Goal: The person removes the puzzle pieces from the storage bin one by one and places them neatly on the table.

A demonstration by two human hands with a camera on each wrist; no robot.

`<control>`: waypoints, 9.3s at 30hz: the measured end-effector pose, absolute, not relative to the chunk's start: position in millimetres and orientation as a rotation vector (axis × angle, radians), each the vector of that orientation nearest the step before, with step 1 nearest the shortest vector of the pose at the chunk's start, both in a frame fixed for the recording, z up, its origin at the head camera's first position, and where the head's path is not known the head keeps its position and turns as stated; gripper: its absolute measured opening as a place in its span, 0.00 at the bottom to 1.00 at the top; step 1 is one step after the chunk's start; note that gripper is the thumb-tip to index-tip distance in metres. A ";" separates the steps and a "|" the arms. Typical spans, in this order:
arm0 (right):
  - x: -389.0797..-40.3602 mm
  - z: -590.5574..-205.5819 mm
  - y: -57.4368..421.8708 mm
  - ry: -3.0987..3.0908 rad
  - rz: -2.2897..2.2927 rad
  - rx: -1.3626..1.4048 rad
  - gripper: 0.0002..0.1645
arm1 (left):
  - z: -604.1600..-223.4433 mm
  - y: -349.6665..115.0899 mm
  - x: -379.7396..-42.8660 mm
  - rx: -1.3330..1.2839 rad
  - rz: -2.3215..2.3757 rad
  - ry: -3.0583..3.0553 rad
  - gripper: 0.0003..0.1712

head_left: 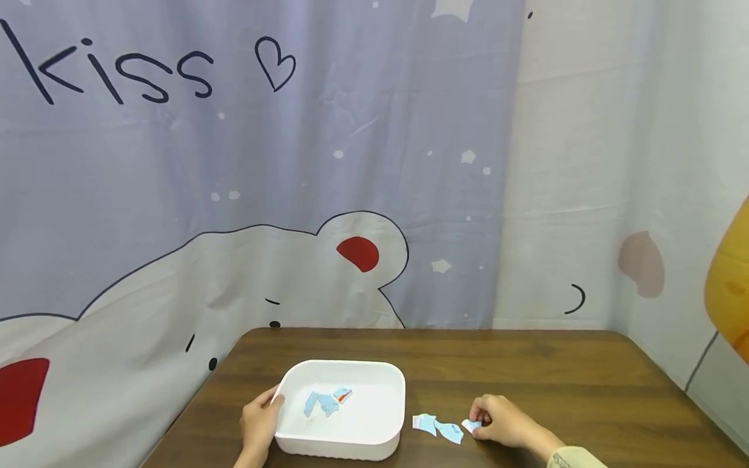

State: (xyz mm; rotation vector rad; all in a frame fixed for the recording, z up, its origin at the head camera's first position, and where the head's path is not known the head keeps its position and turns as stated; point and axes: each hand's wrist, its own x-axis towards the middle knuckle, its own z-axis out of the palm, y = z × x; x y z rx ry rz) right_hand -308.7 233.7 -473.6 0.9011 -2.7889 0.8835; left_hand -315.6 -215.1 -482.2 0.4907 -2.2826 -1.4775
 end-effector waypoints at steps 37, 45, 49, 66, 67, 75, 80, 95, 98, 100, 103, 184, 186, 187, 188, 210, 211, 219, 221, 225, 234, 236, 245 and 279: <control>-323.8 -432.8 191.9 -2.634 1.243 0.824 0.23 | -483.2 -213.9 -316.7 0.499 -1.449 -2.273 0.21; -331.6 -432.2 156.1 -2.536 1.428 0.774 0.22 | -482.0 -212.4 -316.4 0.502 -1.450 -2.280 0.21; -335.1 -430.0 134.0 -2.494 1.584 0.797 0.23 | -481.5 -213.0 -315.0 0.504 -1.448 -2.282 0.21; -352.0 -438.4 46.6 -2.502 1.490 0.875 0.20 | -482.5 -220.4 -315.7 0.511 -1.428 -2.299 0.22; -353.3 -439.6 42.8 -2.510 1.484 0.882 0.20 | -482.7 -220.9 -315.8 0.514 -1.426 -2.302 0.22; -358.6 -442.2 15.9 -2.542 1.476 0.909 0.19 | -482.9 -219.0 -318.8 0.507 -1.428 -2.294 0.21; -358.8 -447.2 0.6 -2.549 1.565 0.881 0.20 | -484.5 -213.5 -321.4 0.475 -1.429 -2.296 0.20; -368.3 -468.7 -30.2 -2.455 1.625 0.617 0.16 | -485.8 -217.1 -313.8 0.523 -1.382 -2.316 0.20; -369.6 -470.8 -30.3 -2.483 1.605 0.591 0.17 | -485.1 -217.4 -313.3 0.525 -1.359 -2.325 0.20; -370.0 -471.8 -29.8 -2.516 1.574 0.564 0.17 | -485.0 -217.1 -313.4 0.523 -1.338 -2.341 0.20; -370.4 -472.8 -29.0 -2.570 1.528 0.524 0.19 | -484.9 -217.0 -314.3 0.504 -1.310 -2.356 0.20; -342.7 -443.6 -11.1 -2.642 1.455 0.839 0.25 | -480.4 -215.3 -317.1 0.492 -1.358 -2.352 0.21; -341.6 -441.3 -5.8 -2.619 1.505 0.841 0.25 | -481.5 -214.4 -317.6 0.491 -1.357 -2.356 0.21; -340.9 -439.8 -2.8 -2.610 1.531 0.840 0.25 | -481.9 -214.0 -317.7 0.493 -1.357 -2.356 0.21; -340.3 -437.8 0.3 -2.604 1.562 0.833 0.26 | -482.2 -213.8 -317.7 0.493 -1.361 -2.355 0.21; -350.4 -425.7 112.6 -2.582 1.487 0.672 0.26 | -480.5 -217.0 -316.1 0.514 -1.387 -2.342 0.22; -350.5 -426.5 117.0 -2.585 1.475 0.674 0.26 | -480.1 -217.4 -315.9 0.515 -1.389 -2.336 0.22; -339.8 -431.1 160.4 -2.654 1.405 0.653 0.28 | -478.6 -215.0 -319.4 0.497 -1.393 -2.342 0.22; -336.5 -433.3 172.5 -2.667 1.386 0.644 0.28 | -478.5 -215.2 -320.3 0.496 -1.396 -2.337 0.22; -332.4 -441.0 195.2 -2.696 1.327 0.629 0.28 | -478.7 -217.1 -319.0 0.509 -1.406 -2.333 0.22; -313.0 -456.6 234.9 -2.751 1.339 0.644 0.27 | -485.7 -216.3 -315.3 0.504 -1.403 -2.345 0.22; -309.7 -459.3 239.8 -2.760 1.344 0.630 0.27 | -486.8 -216.1 -315.6 0.505 -1.412 -2.338 0.21; -307.1 -476.6 243.2 -2.788 1.267 0.585 0.26 | -485.7 -216.3 -317.9 0.509 -1.414 -2.339 0.22; -306.0 -452.5 206.7 -2.663 1.422 0.592 0.27 | -483.4 -215.8 -318.7 0.503 -1.406 -2.355 0.22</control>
